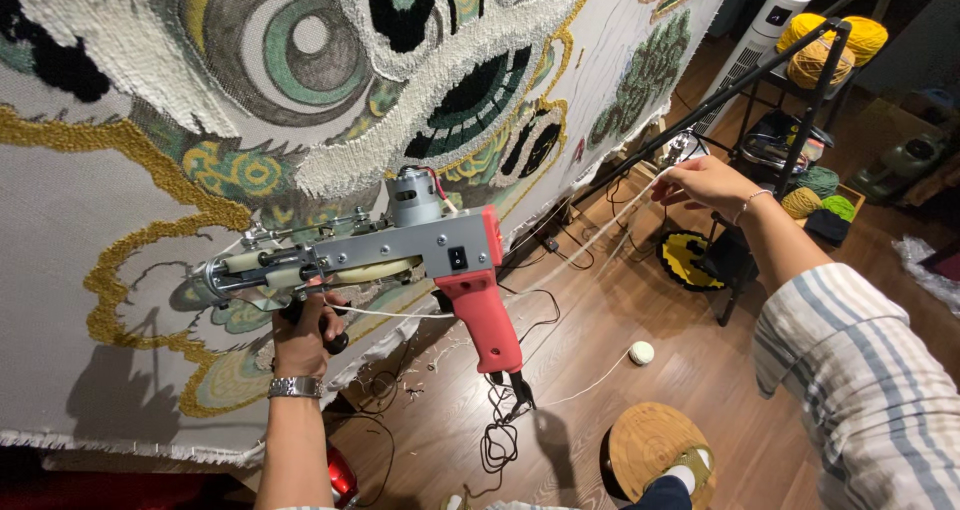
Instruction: The person uses a handheld tufting gun to apply white yarn onto a large canvas featuring a pre-printed design of a stylized lion head. They guide the tool across the surface to create textured fur details, occasionally pausing to adjust the yarn feed or reposition the tool.
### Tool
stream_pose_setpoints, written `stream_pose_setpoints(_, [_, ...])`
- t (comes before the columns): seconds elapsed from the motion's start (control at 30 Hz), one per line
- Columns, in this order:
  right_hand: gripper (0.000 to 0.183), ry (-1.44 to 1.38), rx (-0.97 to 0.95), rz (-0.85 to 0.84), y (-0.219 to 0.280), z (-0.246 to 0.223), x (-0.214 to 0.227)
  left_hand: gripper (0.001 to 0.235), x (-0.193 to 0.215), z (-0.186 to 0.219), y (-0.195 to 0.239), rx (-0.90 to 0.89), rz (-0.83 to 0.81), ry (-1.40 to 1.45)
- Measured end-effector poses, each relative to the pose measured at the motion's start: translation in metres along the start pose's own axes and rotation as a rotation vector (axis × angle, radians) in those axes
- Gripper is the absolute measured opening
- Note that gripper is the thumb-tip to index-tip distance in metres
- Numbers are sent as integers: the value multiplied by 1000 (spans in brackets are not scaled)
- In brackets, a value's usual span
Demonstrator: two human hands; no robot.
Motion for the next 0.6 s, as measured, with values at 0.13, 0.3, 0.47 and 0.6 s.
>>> stream_pose_setpoints(0.13, [32,-35,-5,-7,2,9,6,30,4,-3,-2,7,-24,28])
stream_pose_setpoints(0.3, [32,-30,-51,10,3,11,8,31,3,-1,-1,22,-5,45])
stream_pose_setpoints(0.47, [32,-64,-13,-14,5,6,4,29,-4,10,2,8,-3,42])
stream_pose_setpoints(0.6, [31,-83,-21,-14,6,1,0,29,-8,17,3,43,37,-21])
Point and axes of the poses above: each hand's wrist, its own y-axis away from the middle knuckle, its own x-axis out of the back of the hand, z = x × y, the point moved 3 cm from there along -y, towards the middle knuckle, and after that the axes turned 9 degrees about -x, right-handed, at the moved point
